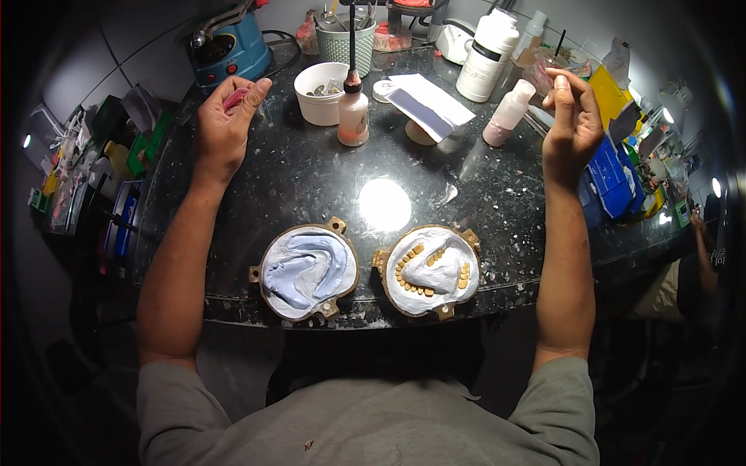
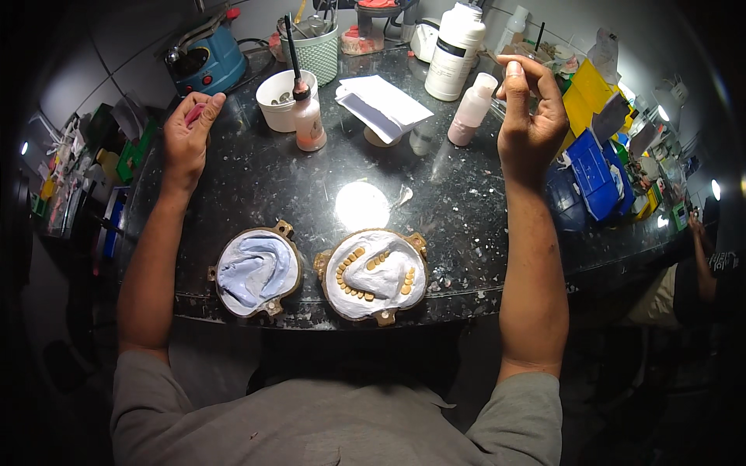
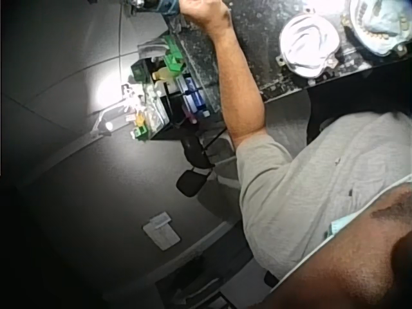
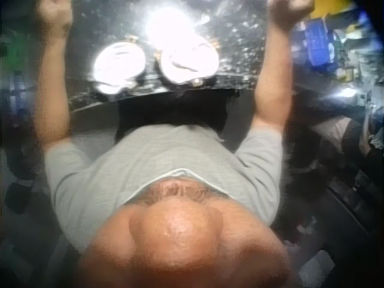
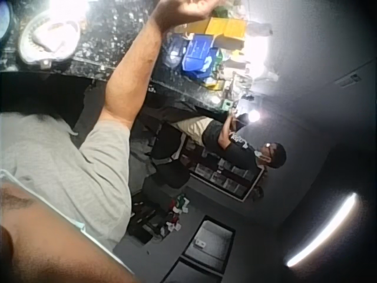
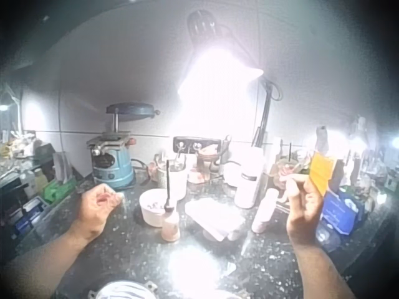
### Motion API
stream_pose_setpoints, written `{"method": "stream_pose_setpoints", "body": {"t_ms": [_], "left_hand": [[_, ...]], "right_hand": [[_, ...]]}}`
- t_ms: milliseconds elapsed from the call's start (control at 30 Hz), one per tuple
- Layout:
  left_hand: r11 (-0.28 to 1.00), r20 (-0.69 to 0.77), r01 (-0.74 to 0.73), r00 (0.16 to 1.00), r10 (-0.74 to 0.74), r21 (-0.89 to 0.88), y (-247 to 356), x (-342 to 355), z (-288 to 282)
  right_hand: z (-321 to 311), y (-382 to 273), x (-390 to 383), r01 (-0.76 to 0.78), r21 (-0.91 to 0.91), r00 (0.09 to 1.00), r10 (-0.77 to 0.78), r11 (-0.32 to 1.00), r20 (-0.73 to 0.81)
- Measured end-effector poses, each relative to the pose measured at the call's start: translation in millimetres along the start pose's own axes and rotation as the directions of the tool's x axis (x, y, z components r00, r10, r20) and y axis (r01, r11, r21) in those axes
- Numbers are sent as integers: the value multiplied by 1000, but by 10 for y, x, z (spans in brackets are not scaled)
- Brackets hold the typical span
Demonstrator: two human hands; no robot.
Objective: The person kneads and presses a pink substance inside a flexible rubber cup using their fingers while seated at a workbench containing dental casts.
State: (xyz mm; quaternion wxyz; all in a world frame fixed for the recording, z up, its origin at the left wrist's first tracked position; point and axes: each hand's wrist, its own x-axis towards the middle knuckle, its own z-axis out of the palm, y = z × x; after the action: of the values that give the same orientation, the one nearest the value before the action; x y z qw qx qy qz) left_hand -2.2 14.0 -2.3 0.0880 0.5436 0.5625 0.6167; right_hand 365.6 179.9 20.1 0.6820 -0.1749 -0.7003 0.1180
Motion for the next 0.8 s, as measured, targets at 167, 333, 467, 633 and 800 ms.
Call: {"method": "stream_pose_setpoints", "body": {"t_ms": [167,333,467,633,800], "left_hand": [[1000,-9,-14,1000,14,-12,-28,13,-16],[999,-55,42,998,-41,16,-40,4,-24],[995,-32,-72,997,75,64,-55,5,0],[1000,-56,-16,998,15,-17,-91,5,5],[998,-51,-26,998,23,-61,-122,5,-13]], "right_hand": [[6,-20,3,-7,6,1000,7,1000,1],[17,-46,1,-2,-2,1000,2,1000,1],[-2,-26,2,-10,3,1000,10,1000,3],[6,-31,5,-2,-4,1000,2,1000,-2],[9,-29,-4,-8,-3,1000,8,1000,1]]}}
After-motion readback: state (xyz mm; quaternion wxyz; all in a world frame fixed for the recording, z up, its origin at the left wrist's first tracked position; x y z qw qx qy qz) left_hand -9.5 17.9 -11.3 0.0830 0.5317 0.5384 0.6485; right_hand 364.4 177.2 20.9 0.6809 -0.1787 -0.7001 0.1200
